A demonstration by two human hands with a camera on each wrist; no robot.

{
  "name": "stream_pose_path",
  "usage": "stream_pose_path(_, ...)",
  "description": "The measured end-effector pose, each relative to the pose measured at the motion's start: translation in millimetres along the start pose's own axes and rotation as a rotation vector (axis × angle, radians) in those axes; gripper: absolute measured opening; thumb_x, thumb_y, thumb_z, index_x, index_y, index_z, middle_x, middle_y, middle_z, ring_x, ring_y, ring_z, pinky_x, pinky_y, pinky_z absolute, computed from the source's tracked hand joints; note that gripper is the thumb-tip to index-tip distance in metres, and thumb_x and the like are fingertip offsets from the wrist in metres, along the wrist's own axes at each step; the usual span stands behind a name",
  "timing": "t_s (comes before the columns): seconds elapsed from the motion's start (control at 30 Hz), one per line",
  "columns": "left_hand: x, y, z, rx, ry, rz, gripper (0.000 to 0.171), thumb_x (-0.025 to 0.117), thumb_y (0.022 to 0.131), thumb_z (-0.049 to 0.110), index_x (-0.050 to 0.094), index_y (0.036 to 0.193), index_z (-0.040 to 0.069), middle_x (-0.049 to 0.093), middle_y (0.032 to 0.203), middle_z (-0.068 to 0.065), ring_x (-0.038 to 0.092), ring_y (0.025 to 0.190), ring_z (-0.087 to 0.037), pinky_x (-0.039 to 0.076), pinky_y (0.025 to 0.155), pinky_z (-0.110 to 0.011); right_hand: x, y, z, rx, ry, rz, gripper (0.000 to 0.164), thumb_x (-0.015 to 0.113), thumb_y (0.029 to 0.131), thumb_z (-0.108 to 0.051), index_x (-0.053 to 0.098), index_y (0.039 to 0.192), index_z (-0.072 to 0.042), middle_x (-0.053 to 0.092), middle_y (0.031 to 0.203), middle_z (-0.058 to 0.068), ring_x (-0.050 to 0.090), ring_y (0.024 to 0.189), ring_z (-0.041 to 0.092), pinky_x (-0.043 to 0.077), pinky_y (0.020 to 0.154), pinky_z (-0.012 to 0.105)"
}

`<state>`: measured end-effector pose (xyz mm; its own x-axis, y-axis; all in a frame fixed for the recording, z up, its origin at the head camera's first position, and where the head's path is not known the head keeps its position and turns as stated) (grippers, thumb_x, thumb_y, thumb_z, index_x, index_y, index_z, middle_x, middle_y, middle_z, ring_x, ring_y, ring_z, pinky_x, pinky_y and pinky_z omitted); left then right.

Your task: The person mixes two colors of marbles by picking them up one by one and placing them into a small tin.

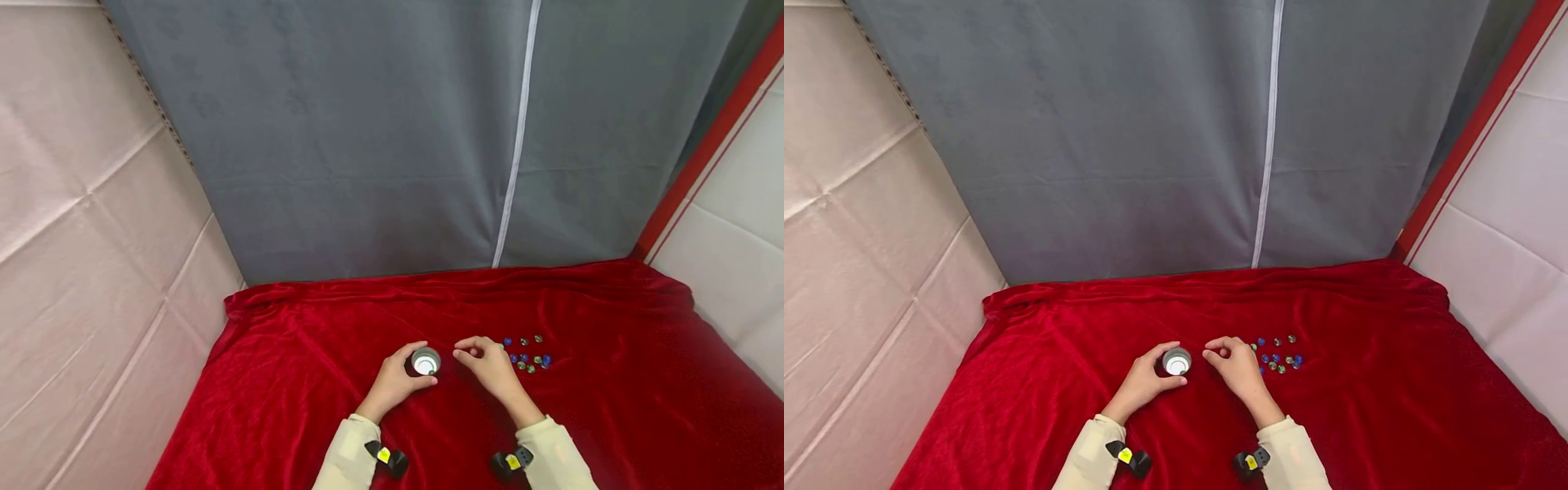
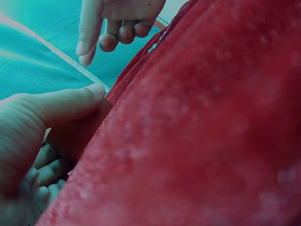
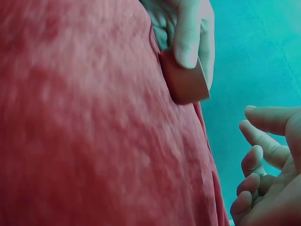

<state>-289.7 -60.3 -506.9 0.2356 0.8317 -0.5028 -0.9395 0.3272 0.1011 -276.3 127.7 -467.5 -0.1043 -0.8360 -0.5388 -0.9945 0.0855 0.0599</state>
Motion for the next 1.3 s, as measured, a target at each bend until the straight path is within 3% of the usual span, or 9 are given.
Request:
stream_pose_path(0.47,0.5,0.7,-0.3,-0.002,0.011,0.006,0.067,0.084,0.073,0.028,0.057,0.133,0.018,0.063,0.129,-0.003,0.057,0.120,-0.022,0.044,0.104,-0.044,-32,1,23,0.082,0.053,0.014,0.022,0.069,0.088,-0.018,0.071,0.104,-0.003,0.053,0.083,0.002,0.043,0.070,0.008,0.038,0.060,0.020)
stream_pose_path(0.8,0.4,1.9,0.3,-0.006,-0.003,0.009,0.067,0.084,0.073,0.027,0.057,0.133,0.019,0.064,0.128,-0.002,0.057,0.120,-0.022,0.043,0.104,-0.044,-55,1,32,0.135,0.092,-0.009,0.039,0.065,0.093,-0.031,0.065,0.117,-0.001,0.049,0.087,-0.001,0.042,0.068,0.007,0.039,0.058,0.021)
stream_pose_path(1.3,1.7,2.1,-1.2,-0.001,0.015,0.010,0.067,0.084,0.073,0.028,0.057,0.134,0.019,0.063,0.129,-0.002,0.057,0.121,-0.023,0.043,0.105,-0.044,-88,-1,54,0.190,0.130,0.111,0.044,0.062,0.094,-0.031,0.062,0.123,0.003,0.049,0.084,-0.006,0.043,0.072,0.004,0.040,0.059,0.021)
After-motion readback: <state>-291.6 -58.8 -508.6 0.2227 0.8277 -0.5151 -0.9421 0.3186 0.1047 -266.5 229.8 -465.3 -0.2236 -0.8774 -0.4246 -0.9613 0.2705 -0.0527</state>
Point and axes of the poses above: each hand's wrist, its own y-axis towards the middle knuckle, its own x-axis out of the palm, z = x × y, the point moved 6 cm from there along y, towards the middle knuckle
